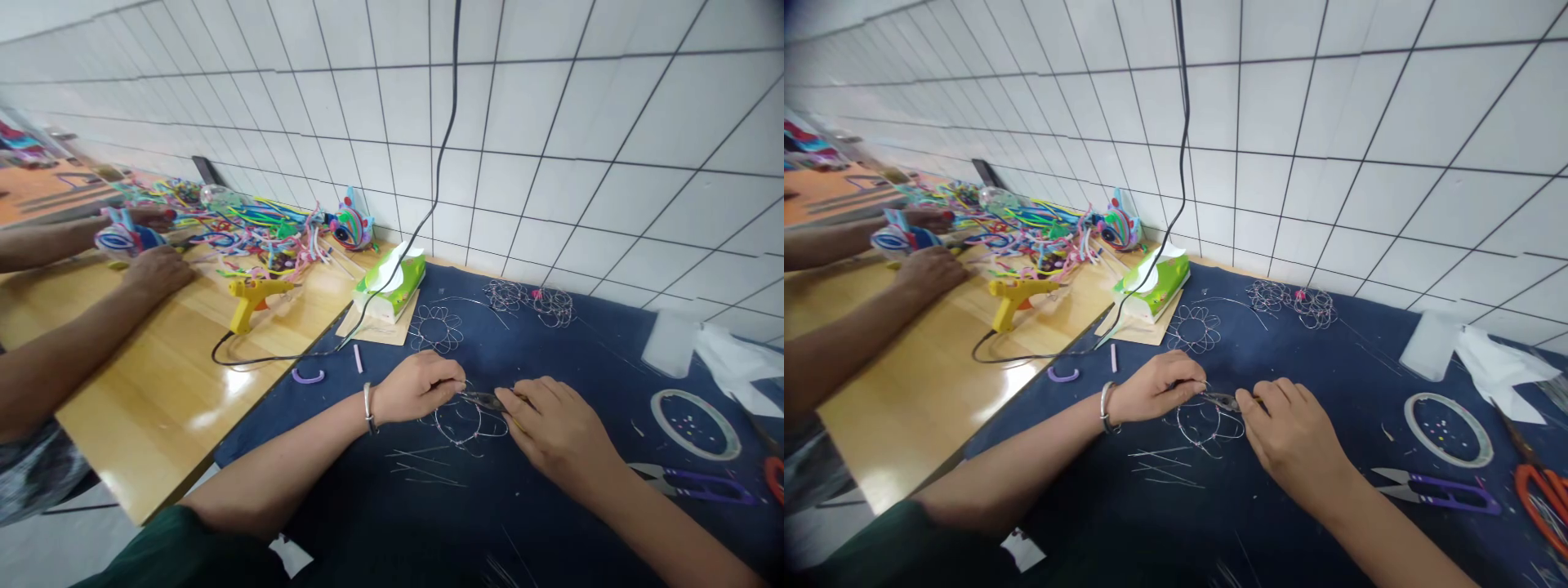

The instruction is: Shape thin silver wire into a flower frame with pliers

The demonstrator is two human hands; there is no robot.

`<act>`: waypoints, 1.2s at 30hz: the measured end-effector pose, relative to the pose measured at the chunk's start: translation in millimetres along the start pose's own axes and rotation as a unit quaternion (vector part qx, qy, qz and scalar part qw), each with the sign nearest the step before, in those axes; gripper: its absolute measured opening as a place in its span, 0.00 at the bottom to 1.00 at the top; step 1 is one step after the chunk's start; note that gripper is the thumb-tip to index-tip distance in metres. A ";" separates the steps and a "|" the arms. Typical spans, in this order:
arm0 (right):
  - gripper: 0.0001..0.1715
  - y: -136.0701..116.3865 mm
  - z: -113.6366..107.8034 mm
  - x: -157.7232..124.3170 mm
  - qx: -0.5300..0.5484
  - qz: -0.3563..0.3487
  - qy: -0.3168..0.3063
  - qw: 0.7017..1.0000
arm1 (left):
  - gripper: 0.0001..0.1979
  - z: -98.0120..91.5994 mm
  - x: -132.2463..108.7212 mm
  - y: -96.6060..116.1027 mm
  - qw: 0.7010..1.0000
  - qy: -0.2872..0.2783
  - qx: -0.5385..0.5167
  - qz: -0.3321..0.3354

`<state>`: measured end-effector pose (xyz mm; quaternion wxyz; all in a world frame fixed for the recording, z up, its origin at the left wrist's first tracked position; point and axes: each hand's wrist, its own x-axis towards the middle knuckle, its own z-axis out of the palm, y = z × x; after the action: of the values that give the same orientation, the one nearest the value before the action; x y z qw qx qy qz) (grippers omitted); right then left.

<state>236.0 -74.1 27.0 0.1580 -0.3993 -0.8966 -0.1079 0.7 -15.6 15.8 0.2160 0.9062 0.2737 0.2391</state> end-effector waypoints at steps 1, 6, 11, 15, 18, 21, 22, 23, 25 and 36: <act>0.14 0.2 -0.5 0.0 0.004 0.003 0.000 1.000 | 0.09 -0.1 0.1 -0.1 1.000 0.001 -0.001 0.000; 0.13 1.8 -1.7 -1.1 0.019 0.021 0.013 1.000 | 0.08 -1.1 0.4 0.2 1.000 0.000 -0.007 0.003; 0.14 0.8 -1.6 -2.1 0.019 0.018 0.006 1.000 | 0.08 -1.7 1.6 2.2 1.000 -0.008 -0.008 0.019; 0.14 -0.2 -1.9 -2.6 0.003 0.013 0.010 1.000 | 0.09 -2.1 1.9 3.5 1.000 -0.007 0.000 0.023; 0.14 -0.6 -1.8 -2.7 -0.011 0.004 0.004 1.000 | 0.09 -1.8 1.6 3.4 1.000 -0.012 0.011 0.025; 0.14 -1.2 -1.7 -1.9 -0.016 -0.003 0.001 1.000 | 0.09 -1.1 1.3 2.9 0.999 -0.020 0.026 0.025; 0.14 -1.3 -1.7 -1.5 -0.016 -0.005 0.003 1.000 | 0.09 -0.9 1.2 2.9 0.999 -0.022 0.030 0.026; 0.14 -1.4 -1.6 -1.2 -0.017 -0.008 0.005 1.000 | 0.09 -0.7 1.0 2.9 0.999 -0.023 0.033 0.027; 0.13 -1.2 -1.2 -0.7 -0.015 -0.012 0.009 1.000 | 0.09 -0.2 0.6 3.2 0.999 -0.024 0.036 0.029; 0.14 0.7 2.3 -3.8 -0.032 -0.027 -0.001 0.999 | 0.09 1.7 -0.4 2.7 0.998 -0.035 0.046 0.032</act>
<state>238.5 -75.6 23.5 0.1410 -0.3801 -0.9034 -0.1399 2.4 -18.3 15.8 0.1758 0.9312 0.2479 0.2013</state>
